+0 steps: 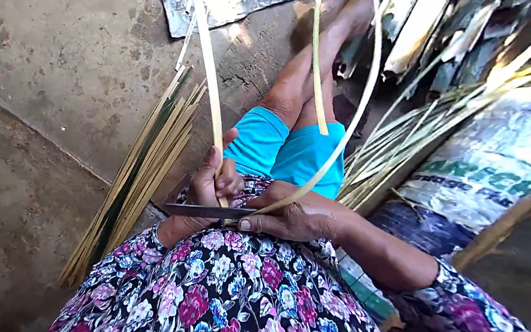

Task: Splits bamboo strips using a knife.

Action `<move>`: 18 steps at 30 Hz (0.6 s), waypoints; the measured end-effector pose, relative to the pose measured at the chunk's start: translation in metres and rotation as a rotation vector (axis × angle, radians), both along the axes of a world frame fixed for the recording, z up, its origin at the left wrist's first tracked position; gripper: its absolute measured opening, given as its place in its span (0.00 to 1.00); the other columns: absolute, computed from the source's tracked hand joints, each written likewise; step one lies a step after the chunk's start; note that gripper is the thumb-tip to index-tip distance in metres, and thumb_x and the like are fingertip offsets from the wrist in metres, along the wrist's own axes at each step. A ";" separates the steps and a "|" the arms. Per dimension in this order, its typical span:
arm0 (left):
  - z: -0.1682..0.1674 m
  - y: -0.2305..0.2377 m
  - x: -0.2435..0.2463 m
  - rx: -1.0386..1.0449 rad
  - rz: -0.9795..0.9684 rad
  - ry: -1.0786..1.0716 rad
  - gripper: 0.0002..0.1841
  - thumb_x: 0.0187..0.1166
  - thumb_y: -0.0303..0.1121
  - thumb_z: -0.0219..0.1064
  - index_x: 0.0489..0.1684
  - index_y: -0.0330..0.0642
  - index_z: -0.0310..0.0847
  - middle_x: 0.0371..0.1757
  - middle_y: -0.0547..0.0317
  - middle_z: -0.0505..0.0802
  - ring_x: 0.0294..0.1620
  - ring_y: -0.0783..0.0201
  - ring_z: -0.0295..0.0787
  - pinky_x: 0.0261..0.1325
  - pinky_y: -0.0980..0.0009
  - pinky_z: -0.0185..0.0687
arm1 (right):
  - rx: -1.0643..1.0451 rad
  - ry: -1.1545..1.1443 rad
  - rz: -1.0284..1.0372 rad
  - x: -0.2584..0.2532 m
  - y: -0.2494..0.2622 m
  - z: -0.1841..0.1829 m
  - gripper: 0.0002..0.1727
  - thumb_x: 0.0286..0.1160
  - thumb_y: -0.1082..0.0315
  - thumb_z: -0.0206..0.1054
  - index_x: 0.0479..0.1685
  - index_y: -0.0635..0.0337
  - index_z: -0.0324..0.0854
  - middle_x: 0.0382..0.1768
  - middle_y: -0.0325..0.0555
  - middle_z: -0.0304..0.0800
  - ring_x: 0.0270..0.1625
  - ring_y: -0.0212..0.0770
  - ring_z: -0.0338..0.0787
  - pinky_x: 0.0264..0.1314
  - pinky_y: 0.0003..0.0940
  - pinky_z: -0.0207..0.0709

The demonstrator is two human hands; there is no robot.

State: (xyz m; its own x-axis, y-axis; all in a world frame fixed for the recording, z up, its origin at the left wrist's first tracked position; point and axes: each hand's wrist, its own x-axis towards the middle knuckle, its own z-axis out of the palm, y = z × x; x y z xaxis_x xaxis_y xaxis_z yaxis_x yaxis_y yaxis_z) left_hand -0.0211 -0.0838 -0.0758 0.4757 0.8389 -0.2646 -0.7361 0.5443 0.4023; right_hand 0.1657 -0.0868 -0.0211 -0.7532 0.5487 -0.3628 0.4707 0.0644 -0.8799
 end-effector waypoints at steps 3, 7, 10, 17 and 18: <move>-0.015 0.002 -0.007 -0.099 0.049 0.105 0.25 0.95 0.51 0.35 0.72 0.58 0.76 0.07 0.76 0.69 0.08 0.79 0.65 0.20 0.83 0.69 | -0.054 -0.006 0.016 0.008 -0.002 0.002 0.32 0.84 0.38 0.54 0.22 0.54 0.83 0.13 0.27 0.70 0.19 0.20 0.69 0.21 0.24 0.59; -0.012 0.011 -0.007 -0.107 0.013 0.153 0.24 0.95 0.51 0.34 0.72 0.58 0.74 0.08 0.75 0.69 0.08 0.78 0.65 0.18 0.83 0.68 | -0.072 0.038 -0.057 0.019 -0.010 0.002 0.31 0.85 0.40 0.54 0.18 0.53 0.81 0.11 0.23 0.67 0.16 0.15 0.66 0.18 0.17 0.55; -0.004 0.014 -0.006 0.012 -0.190 -0.030 0.28 0.89 0.63 0.42 0.80 0.65 0.69 0.22 0.69 0.84 0.22 0.71 0.83 0.33 0.74 0.85 | 0.009 -0.027 -0.140 0.012 -0.010 0.005 0.30 0.84 0.40 0.55 0.22 0.53 0.84 0.13 0.24 0.69 0.19 0.16 0.67 0.21 0.19 0.56; -0.004 -0.005 -0.031 0.070 -0.563 -0.039 0.24 0.92 0.52 0.48 0.86 0.67 0.59 0.23 0.73 0.87 0.20 0.78 0.80 0.28 0.83 0.77 | -0.043 -0.049 -0.063 0.019 -0.015 0.018 0.32 0.84 0.38 0.54 0.22 0.54 0.83 0.13 0.26 0.68 0.18 0.19 0.67 0.20 0.21 0.56; -0.004 -0.004 -0.034 0.097 -0.592 0.054 0.24 0.93 0.52 0.44 0.87 0.65 0.54 0.20 0.75 0.85 0.18 0.81 0.77 0.25 0.85 0.75 | -0.069 -0.039 -0.076 0.023 -0.016 0.019 0.31 0.84 0.38 0.54 0.22 0.54 0.84 0.13 0.25 0.69 0.17 0.17 0.68 0.19 0.20 0.56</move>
